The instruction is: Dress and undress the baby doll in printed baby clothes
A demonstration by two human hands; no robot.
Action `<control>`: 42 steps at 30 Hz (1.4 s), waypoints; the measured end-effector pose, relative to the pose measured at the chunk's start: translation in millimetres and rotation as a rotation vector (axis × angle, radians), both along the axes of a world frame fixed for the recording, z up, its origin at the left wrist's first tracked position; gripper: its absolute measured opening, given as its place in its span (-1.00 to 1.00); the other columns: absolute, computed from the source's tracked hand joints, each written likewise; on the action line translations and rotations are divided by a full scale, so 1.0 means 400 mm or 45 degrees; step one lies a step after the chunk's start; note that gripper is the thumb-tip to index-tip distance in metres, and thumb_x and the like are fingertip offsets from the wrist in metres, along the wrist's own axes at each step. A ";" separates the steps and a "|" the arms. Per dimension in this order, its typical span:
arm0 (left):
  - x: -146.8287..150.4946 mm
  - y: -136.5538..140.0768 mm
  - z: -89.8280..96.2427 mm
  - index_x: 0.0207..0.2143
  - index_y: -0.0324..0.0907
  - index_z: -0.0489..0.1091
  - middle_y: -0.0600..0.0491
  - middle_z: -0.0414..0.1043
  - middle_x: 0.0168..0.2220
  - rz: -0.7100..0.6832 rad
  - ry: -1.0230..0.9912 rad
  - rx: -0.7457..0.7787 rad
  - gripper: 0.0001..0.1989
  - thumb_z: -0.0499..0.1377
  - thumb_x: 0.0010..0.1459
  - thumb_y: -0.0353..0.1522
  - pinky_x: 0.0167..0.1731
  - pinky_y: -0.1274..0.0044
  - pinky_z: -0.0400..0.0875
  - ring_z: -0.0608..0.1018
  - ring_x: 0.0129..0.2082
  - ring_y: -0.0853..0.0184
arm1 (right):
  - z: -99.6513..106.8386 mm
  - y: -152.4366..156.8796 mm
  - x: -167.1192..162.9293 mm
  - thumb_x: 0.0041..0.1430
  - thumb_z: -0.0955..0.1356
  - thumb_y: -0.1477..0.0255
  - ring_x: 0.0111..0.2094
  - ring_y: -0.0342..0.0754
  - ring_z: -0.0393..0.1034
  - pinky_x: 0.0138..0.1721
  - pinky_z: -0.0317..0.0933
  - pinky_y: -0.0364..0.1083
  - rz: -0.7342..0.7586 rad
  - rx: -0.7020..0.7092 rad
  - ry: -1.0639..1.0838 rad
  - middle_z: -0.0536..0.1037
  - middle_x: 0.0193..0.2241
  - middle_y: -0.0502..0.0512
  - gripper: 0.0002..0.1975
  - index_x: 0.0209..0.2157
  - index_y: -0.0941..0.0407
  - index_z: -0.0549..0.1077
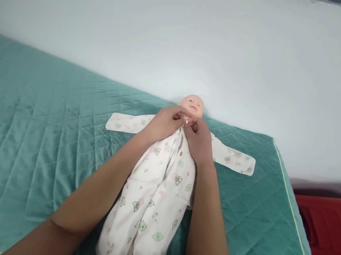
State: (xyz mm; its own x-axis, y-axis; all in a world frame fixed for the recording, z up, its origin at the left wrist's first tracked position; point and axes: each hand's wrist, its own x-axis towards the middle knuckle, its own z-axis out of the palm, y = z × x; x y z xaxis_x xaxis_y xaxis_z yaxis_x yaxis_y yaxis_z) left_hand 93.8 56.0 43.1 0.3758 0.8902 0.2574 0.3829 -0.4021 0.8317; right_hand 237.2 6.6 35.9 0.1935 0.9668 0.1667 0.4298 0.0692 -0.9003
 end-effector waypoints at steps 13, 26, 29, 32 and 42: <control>-0.010 0.010 -0.006 -0.23 -0.12 0.56 0.01 0.52 -0.14 0.024 0.053 0.037 -0.78 0.11 0.20 -0.44 -0.08 0.43 0.38 0.52 -0.16 0.30 | -0.019 0.005 -0.005 0.02 0.27 0.48 -0.28 -0.06 0.36 -0.14 0.21 -0.04 -0.154 0.216 -0.074 0.54 -0.32 0.04 -0.81 -0.43 0.09 0.55; -0.011 0.014 -0.012 -0.25 -0.16 0.53 0.01 0.47 -0.14 0.043 0.050 0.107 -0.79 0.09 0.23 -0.48 0.03 0.43 0.36 0.51 -0.11 0.31 | -0.027 0.004 -0.007 0.04 0.26 0.52 -0.23 -0.04 0.44 -0.11 0.26 -0.02 -0.120 0.375 -0.070 0.56 -0.33 0.04 -0.74 -0.45 0.06 0.60; -0.013 0.013 -0.012 -0.16 -0.15 0.53 0.00 0.45 -0.13 0.001 0.041 0.127 -0.73 0.07 0.22 -0.52 0.00 0.45 0.38 0.51 -0.11 0.33 | -0.028 0.005 -0.005 0.05 0.25 0.53 -0.20 -0.03 0.43 -0.11 0.27 -0.02 -0.083 0.355 -0.104 0.55 -0.31 0.03 -0.70 -0.40 0.04 0.63; -0.013 0.009 -0.010 -0.12 -0.13 0.52 0.01 0.46 -0.11 -0.038 0.004 0.178 -0.64 0.02 0.20 -0.57 -0.01 0.46 0.38 0.50 -0.09 0.33 | -0.025 0.003 -0.003 0.09 0.23 0.53 -0.17 -0.02 0.42 -0.12 0.27 -0.02 -0.038 0.308 -0.200 0.54 -0.28 0.04 -0.65 -0.32 0.02 0.64; -0.015 -0.012 -0.005 -0.18 -0.15 0.49 0.01 0.49 -0.12 0.105 -0.083 0.317 -0.64 -0.04 0.18 -0.60 -0.03 0.48 0.38 0.51 -0.09 0.35 | 0.004 -0.037 -0.016 0.21 0.17 0.54 -0.03 0.12 0.31 -0.07 0.24 0.07 0.038 0.326 -0.755 0.49 -0.15 0.16 -0.57 -0.07 0.01 0.58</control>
State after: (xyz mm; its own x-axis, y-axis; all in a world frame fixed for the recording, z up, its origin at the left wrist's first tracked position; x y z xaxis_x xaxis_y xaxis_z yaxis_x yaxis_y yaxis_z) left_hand 87.7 51.4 41.3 0.2803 0.8234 0.4934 0.3719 -0.5670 0.7350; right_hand 230.7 -8.4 37.4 -0.0284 0.8858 0.4633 0.8438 0.2696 -0.4639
